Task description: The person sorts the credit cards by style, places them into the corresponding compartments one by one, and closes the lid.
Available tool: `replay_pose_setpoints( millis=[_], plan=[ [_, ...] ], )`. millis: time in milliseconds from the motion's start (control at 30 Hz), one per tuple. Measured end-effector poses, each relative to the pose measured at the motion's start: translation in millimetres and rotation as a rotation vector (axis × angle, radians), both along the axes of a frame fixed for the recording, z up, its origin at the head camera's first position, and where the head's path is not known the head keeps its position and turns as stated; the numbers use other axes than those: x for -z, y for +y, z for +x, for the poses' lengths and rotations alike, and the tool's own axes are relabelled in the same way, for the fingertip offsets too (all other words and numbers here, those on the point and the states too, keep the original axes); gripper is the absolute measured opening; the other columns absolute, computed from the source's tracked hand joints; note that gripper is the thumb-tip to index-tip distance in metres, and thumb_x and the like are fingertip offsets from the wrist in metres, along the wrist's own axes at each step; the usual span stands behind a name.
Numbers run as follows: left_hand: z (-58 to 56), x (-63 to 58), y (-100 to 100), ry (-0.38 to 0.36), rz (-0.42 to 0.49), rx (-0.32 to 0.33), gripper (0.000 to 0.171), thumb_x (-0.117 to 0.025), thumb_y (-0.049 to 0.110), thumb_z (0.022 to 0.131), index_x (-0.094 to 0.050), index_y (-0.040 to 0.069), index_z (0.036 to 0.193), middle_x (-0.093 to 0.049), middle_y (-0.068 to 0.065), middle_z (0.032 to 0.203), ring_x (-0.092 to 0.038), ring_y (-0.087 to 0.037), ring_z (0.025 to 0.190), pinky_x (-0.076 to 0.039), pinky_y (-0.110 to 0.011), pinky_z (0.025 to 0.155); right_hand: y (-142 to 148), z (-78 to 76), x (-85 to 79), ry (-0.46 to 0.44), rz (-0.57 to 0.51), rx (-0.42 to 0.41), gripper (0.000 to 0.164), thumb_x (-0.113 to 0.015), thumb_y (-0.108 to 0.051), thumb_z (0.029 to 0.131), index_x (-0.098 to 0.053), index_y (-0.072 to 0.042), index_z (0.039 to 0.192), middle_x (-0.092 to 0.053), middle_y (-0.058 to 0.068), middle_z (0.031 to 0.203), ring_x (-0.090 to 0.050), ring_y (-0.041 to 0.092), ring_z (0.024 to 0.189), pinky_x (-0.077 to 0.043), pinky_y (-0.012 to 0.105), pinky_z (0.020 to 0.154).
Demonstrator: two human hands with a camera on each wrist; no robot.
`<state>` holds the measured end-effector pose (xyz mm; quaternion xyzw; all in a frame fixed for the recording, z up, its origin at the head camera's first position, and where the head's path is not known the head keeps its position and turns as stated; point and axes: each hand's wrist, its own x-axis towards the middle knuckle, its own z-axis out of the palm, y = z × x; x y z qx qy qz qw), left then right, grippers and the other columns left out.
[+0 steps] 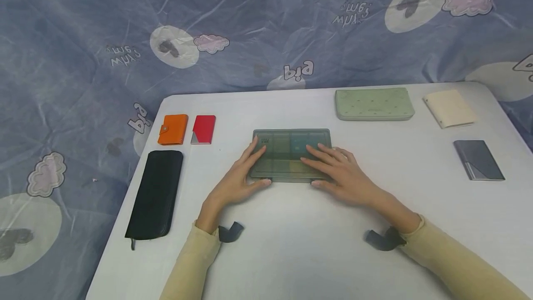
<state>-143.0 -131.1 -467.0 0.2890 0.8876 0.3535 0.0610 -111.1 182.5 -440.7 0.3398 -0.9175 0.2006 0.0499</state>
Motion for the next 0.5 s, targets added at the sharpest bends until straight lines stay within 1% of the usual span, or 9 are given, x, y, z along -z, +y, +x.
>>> replay_pose_setpoints(
  millis=[167, 300, 400, 500],
  plan=[
    [0.1, 1.6, -0.1, 0.017, 0.022, 0.013, 0.084, -0.062, 0.053, 0.082, -0.023, 0.020, 0.149, 0.002, 0.005, 0.157, -0.006, -0.012, 0.143, -0.026, -0.049, 0.108, -0.6, 0.1, 1.3, 0.010, 0.006, 0.012, 0.059, -0.063, -0.042, 0.086, -0.043, -0.028, 0.140, -0.030, 0.001, 0.152, -0.024, 0.031, 0.139, -0.018, 0.059, 0.102],
    [2.0, 2.1, 0.0, 0.017, 0.023, 0.011, 0.084, -0.062, 0.053, 0.082, -0.022, 0.020, 0.149, 0.002, 0.005, 0.157, -0.006, -0.012, 0.143, -0.026, -0.049, 0.108, -0.8, 1.7, 3.5, 0.016, 0.002, 0.007, 0.059, -0.062, -0.043, 0.086, -0.043, -0.026, 0.140, -0.029, 0.001, 0.152, -0.024, 0.032, 0.139, -0.019, 0.060, 0.102],
    [3.8, 0.3, 0.1, 0.016, 0.015, 0.005, 0.085, -0.062, 0.053, 0.082, -0.022, 0.020, 0.149, 0.003, 0.005, 0.157, -0.005, -0.012, 0.143, -0.026, -0.048, 0.109, -0.1, 2.8, 4.1, 0.003, 0.003, 0.004, 0.060, -0.062, -0.043, 0.087, -0.041, -0.026, 0.141, -0.027, 0.002, 0.152, -0.022, 0.033, 0.139, -0.018, 0.061, 0.102],
    [6.0, -4.2, 0.1, 0.013, -0.013, -0.013, 0.087, -0.060, 0.058, 0.081, -0.021, 0.022, 0.149, 0.002, 0.006, 0.157, -0.006, -0.012, 0.143, -0.026, -0.049, 0.108, 3.1, 4.7, 3.1, -0.015, 0.004, 0.014, 0.064, -0.061, -0.044, 0.087, -0.036, -0.028, 0.143, -0.023, 0.002, 0.154, -0.017, 0.032, 0.141, -0.017, 0.059, 0.104]
  ],
)
